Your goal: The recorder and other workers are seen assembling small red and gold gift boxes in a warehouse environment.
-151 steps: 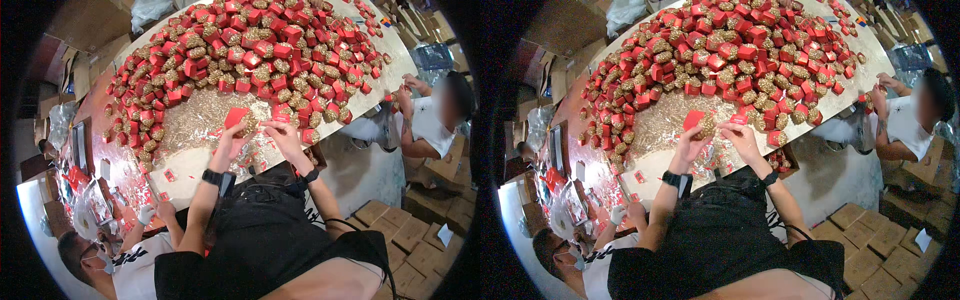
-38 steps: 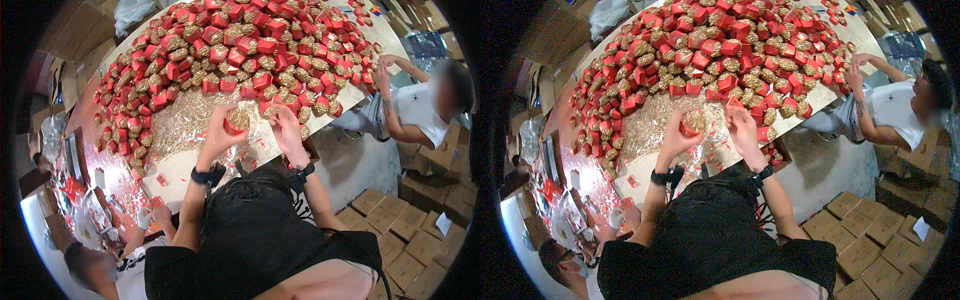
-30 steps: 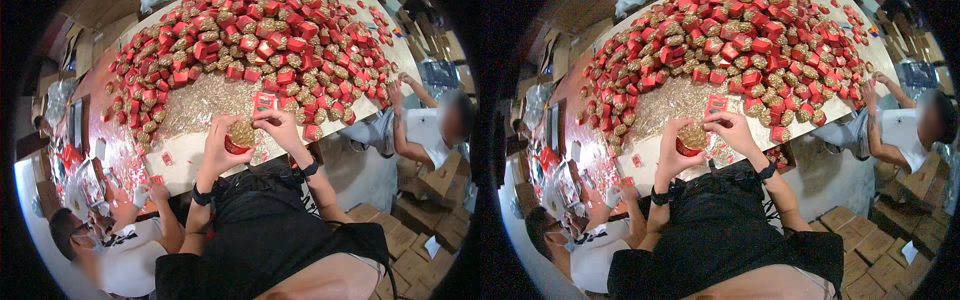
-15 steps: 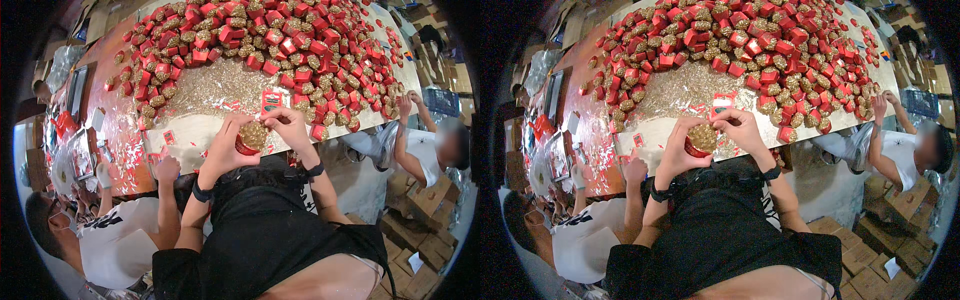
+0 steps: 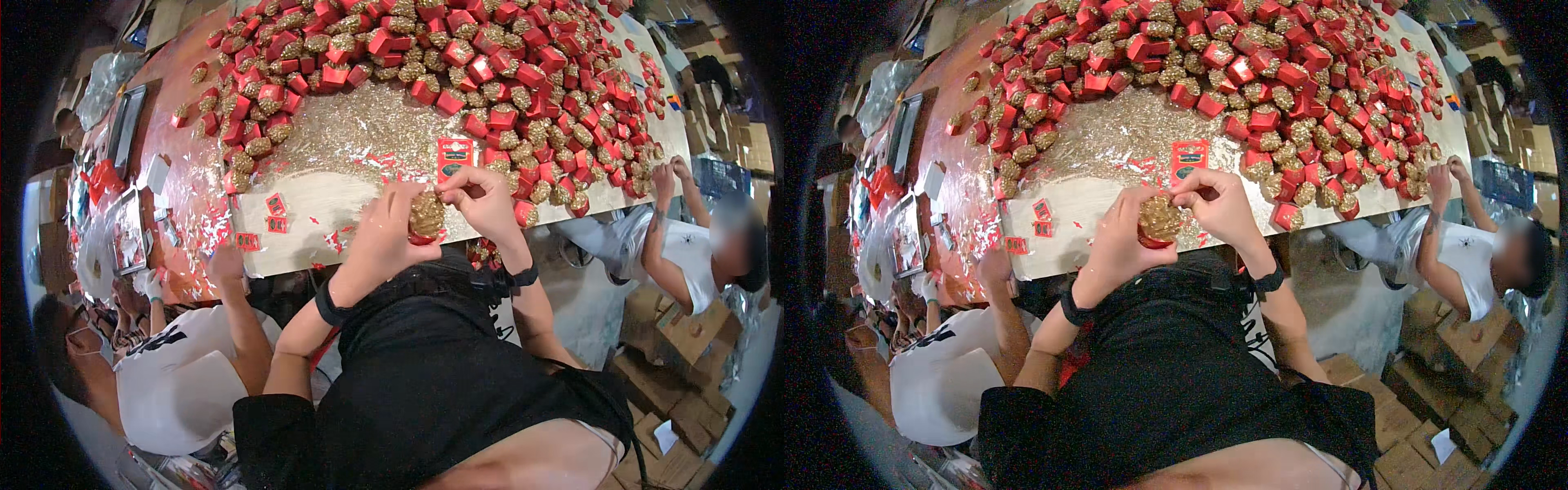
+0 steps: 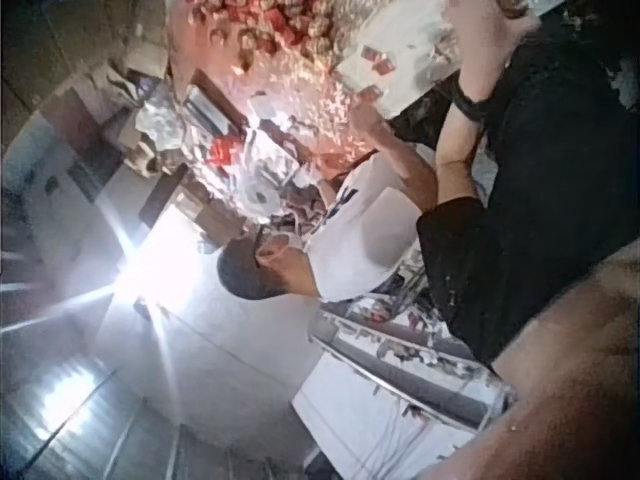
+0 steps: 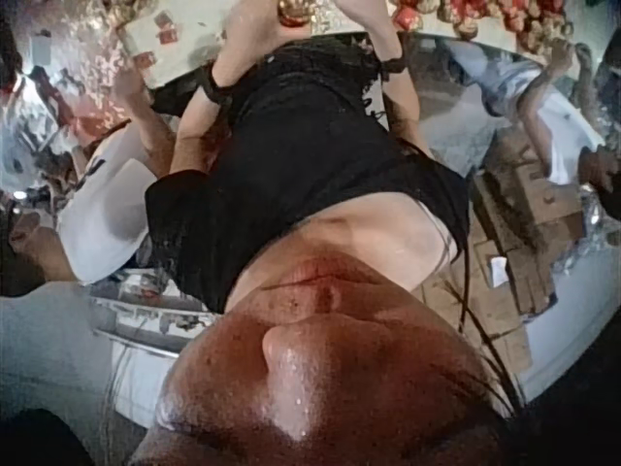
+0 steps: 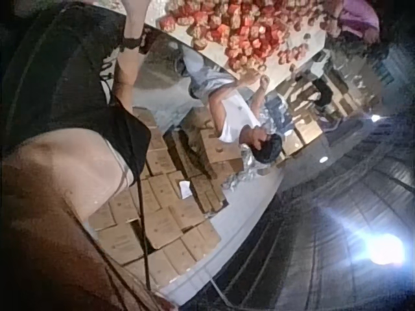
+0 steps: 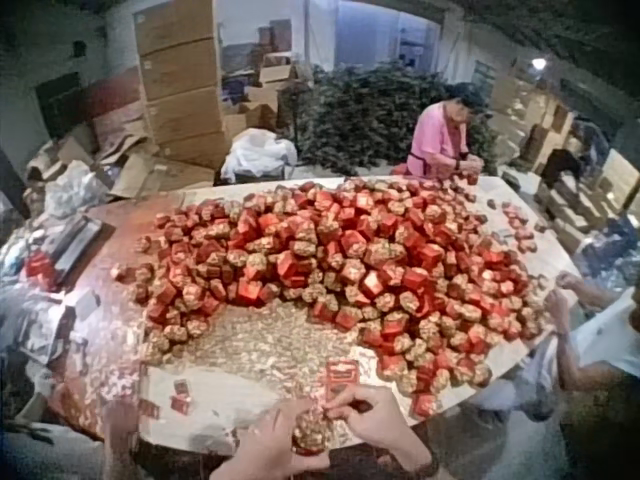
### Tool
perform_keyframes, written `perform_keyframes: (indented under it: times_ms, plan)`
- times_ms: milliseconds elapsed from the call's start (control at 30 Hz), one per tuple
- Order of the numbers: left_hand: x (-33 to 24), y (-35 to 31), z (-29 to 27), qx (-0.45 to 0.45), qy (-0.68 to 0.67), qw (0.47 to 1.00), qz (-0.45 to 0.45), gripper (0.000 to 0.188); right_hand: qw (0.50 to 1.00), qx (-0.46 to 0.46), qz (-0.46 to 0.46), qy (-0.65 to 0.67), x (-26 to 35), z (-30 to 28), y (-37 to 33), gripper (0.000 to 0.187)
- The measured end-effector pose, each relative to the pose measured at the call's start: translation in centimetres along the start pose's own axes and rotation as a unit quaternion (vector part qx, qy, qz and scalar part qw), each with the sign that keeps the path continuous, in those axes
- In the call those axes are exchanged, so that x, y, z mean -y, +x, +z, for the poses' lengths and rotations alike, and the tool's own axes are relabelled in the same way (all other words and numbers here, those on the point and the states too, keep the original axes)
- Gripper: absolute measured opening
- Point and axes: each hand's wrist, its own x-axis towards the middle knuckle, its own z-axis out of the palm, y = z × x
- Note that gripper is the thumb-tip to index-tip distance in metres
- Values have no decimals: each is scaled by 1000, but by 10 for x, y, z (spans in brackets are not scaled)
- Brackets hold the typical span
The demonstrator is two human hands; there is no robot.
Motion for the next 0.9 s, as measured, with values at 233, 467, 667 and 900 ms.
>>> perform_keyframes:
  times_ms: [233, 467, 667, 900]
  plan:
    - [-5, 2, 10, 13, 6, 1000, 16, 66, 994, -62, 5, -88, 0, -5, -11, 9]
    - [188, -52, 1, -116, 305, 851, -412, 61, 849, -393, -18, -353, -56, -69, -100, 8]
    - [317, -140, 13, -145, 505, 734, -431, 58, 787, -479, 120, -370, -206, -151, -210, 17]
    - [313, -126, -5, 68, 579, 748, -318, 17, 888, 33, 405, -217, -175, -108, -135, 25]
